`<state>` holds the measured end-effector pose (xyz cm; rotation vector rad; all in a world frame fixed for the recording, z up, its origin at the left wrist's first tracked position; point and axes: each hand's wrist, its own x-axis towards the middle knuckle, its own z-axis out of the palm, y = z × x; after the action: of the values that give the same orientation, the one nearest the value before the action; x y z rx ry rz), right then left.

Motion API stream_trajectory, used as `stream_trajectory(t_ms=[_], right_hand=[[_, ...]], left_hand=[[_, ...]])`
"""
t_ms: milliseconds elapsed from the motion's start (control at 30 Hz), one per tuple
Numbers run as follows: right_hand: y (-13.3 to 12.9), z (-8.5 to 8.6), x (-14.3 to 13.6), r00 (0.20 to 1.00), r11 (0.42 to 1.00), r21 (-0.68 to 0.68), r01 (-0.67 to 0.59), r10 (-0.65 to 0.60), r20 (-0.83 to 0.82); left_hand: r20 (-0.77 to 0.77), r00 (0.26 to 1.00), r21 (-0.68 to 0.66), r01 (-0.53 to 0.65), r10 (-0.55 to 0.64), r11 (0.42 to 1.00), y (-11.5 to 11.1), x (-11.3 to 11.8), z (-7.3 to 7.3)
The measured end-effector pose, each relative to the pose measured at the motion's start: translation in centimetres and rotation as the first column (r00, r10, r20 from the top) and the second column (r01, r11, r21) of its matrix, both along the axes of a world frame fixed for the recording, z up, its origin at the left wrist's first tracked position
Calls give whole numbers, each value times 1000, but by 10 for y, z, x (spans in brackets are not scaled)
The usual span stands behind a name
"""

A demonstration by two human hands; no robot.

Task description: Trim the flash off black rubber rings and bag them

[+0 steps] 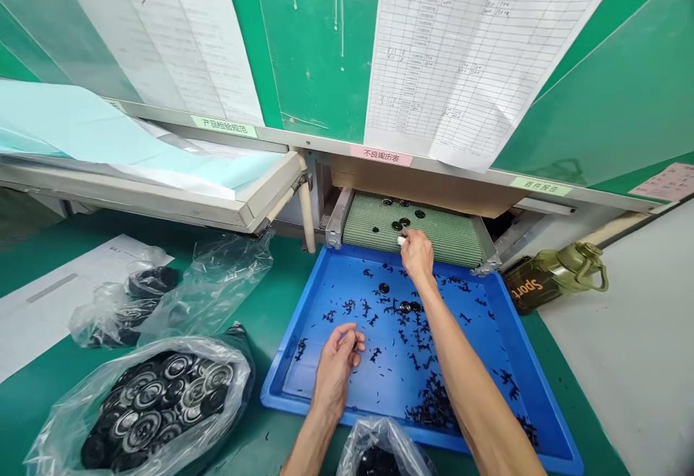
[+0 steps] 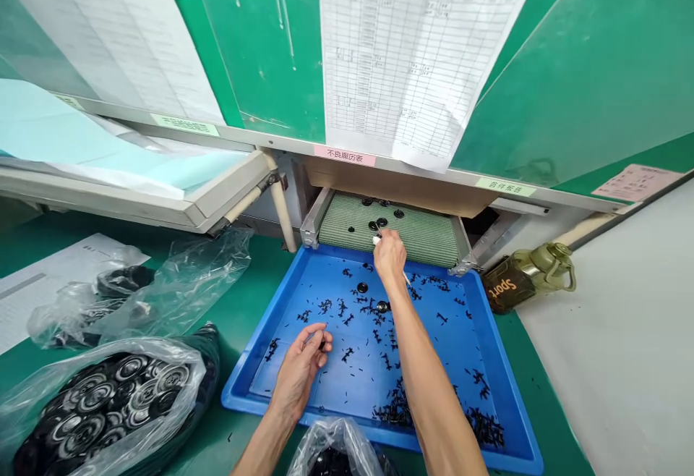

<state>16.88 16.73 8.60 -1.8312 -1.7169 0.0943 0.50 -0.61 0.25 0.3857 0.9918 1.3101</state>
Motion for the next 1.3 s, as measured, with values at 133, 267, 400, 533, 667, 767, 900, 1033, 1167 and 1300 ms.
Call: stream_trajectory(t_ms=[133,267,400,533,667,767,900,1033,1167,1300], right_hand=[[-50,-9,-4,964,966,7,-258,257,-71],[-119,-24,-23,806,821,-50,-569,544,-235],[-157,-29,-35,779,779,-122,-615,576,-249],[-168,-27,-32,768,755,-158,-636,601,-221],[-177,-32,-23,829,811,-179,-557,532,-171],[-184,-37,-21,840,823,-173,-541,516,-170],[-186,-37,-21,863,844,-180,-505,488,-132],[-184,-37,-18,867,855,-158,-495,472,-159],[-185,-39,-16,865,849,-187,-495,462,-196],[-188,-42,-15,868,853,-185,-488,453,-202]], left_hand=[[13,1000,25,3,-4,1000,-2,2,6],[38,998,108,47,-52,993,-4,4,7],[48,997,159,57,-66,986,-5,4,0],[95,995,131,18,-31,991,-4,2,-1],[138,990,100,-21,7,995,-4,1,1],[128,992,102,-10,-3,995,-4,1,2],[118,993,94,3,-14,996,-5,2,2],[122,992,102,11,-24,995,-5,2,1],[118,992,88,41,-52,995,-5,2,2],[126,990,94,58,-69,994,-6,3,6]])
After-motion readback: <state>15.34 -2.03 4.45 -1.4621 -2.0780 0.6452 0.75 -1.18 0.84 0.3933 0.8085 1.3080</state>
